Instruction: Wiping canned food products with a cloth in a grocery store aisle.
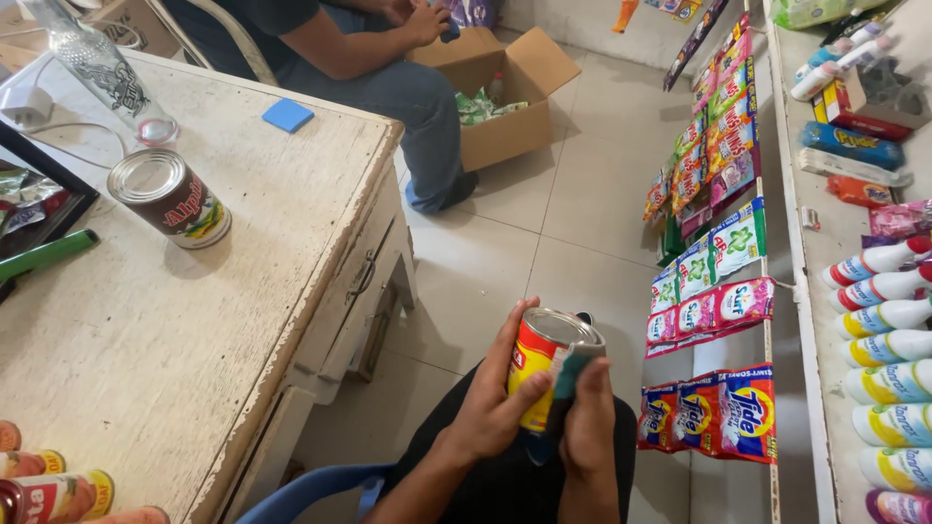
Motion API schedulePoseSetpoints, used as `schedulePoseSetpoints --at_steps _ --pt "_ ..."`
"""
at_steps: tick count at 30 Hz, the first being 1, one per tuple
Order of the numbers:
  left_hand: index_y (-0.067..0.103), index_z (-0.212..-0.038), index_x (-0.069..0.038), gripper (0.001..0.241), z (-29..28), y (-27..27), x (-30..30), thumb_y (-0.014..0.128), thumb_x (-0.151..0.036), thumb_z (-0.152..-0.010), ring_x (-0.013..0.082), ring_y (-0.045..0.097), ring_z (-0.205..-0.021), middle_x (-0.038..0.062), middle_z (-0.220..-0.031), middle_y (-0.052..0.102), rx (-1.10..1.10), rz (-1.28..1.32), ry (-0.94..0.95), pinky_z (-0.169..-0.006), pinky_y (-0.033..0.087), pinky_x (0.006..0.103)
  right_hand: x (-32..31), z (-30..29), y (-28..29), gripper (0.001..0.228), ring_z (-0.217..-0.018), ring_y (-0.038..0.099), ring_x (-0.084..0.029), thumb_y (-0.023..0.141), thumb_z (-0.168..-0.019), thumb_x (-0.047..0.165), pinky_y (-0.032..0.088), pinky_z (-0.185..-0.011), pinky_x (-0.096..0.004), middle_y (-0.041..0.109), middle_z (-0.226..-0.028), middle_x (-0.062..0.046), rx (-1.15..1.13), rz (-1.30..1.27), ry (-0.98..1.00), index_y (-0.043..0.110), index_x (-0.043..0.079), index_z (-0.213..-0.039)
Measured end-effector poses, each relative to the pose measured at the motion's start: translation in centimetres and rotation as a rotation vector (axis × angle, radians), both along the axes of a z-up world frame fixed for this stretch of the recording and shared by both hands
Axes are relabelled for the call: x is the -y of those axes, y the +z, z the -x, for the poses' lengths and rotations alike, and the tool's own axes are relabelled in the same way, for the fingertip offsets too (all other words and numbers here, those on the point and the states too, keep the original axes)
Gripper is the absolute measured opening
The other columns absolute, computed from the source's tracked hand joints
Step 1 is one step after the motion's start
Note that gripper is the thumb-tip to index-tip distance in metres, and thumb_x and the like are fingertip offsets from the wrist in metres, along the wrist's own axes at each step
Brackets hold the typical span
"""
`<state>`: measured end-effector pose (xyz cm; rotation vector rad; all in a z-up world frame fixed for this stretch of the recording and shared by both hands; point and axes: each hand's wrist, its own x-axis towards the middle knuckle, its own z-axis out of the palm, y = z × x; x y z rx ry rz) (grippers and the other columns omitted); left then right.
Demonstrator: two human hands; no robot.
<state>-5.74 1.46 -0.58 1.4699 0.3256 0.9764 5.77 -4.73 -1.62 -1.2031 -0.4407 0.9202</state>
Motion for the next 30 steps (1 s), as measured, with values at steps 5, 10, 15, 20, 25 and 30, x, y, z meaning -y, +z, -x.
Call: schedulePoseSetpoints --at_steps 5,10,15,20,25,30 --pt "0.01 -0.157 0.008 0.075 0.4 0.6 0.2 0.049 -0.028 -0.103 0.0416 0.033 -0.15 0.029 -0.166 0.018 -0.047 -0.118 0.03 -0.121 0.03 0.0482 0.2 0.1 -0.2 0.076 -0.121 0.056 -0.028 0.045 -0.091 0.051 0.045 -0.1 -0.041 0.054 -0.14 -0.019 0.068 -0.08 0.055 0.039 0.004 -0.151" --pt "0.015 -0.155 0.008 0.074 0.4 1.0 0.5 0.051 -0.028 -0.102 0.0431 0.03 -0.152 0.029 -0.165 0.023 -0.134 -0.224 0.14 -0.121 0.029 0.0478 0.0 0.1 -0.7 0.075 -0.121 0.056 -0.029 0.053 -0.091 0.041 0.045 -0.1 -0.039 0.052 -0.143 -0.02 0.04 -0.125 0.051 0.036 0.003 -0.153" --pt "0.012 -0.158 0.004 0.075 1.0 1.2 -0.3 0.049 -0.022 -0.098 0.0403 0.022 -0.156 0.026 -0.169 0.016 -0.048 -0.139 -0.072 -0.124 0.023 0.0494 0.2 -0.5 -1.3 0.088 -0.115 0.061 -0.028 0.055 -0.083 0.06 0.048 -0.097 -0.038 0.061 -0.135 -0.022 0.072 -0.133 -0.012 0.049 -0.004 -0.144" --pt "0.012 -0.159 0.001 0.085 0.5 -0.1 -0.5 0.052 -0.04 -0.096 0.0367 0.038 -0.14 0.026 -0.162 0.027 -0.09 0.015 -0.098 -0.113 0.033 0.0467 0.5 -0.6 -3.1 0.078 -0.104 0.063 -0.027 0.053 -0.087 0.054 0.051 -0.088 -0.039 0.065 -0.125 -0.022 -0.003 -0.083 -0.024 0.053 -0.005 -0.138" --pt "0.012 -0.157 0.006 0.078 0.0 -0.8 0.2 0.052 -0.03 -0.1 0.0412 0.018 -0.155 0.028 -0.167 0.014 -0.158 -0.073 -0.036 -0.123 0.02 0.0495 0.4 -1.0 -3.1 0.062 -0.103 0.061 -0.023 0.061 -0.089 0.039 0.049 -0.092 -0.035 0.066 -0.123 -0.017 0.195 -0.009 -0.04 0.054 -0.001 -0.136" --pt "0.009 -0.157 0.007 0.077 -0.1 -0.2 0.6 0.049 -0.026 -0.101 0.0413 0.013 -0.157 0.028 -0.167 0.013 -0.19 -0.145 -0.032 -0.124 0.016 0.0492 0.7 -1.3 -2.8 0.068 -0.114 0.061 -0.026 0.059 -0.09 0.034 0.048 -0.098 -0.036 0.061 -0.134 -0.02 0.187 -0.026 -0.059 0.045 -0.002 -0.146"
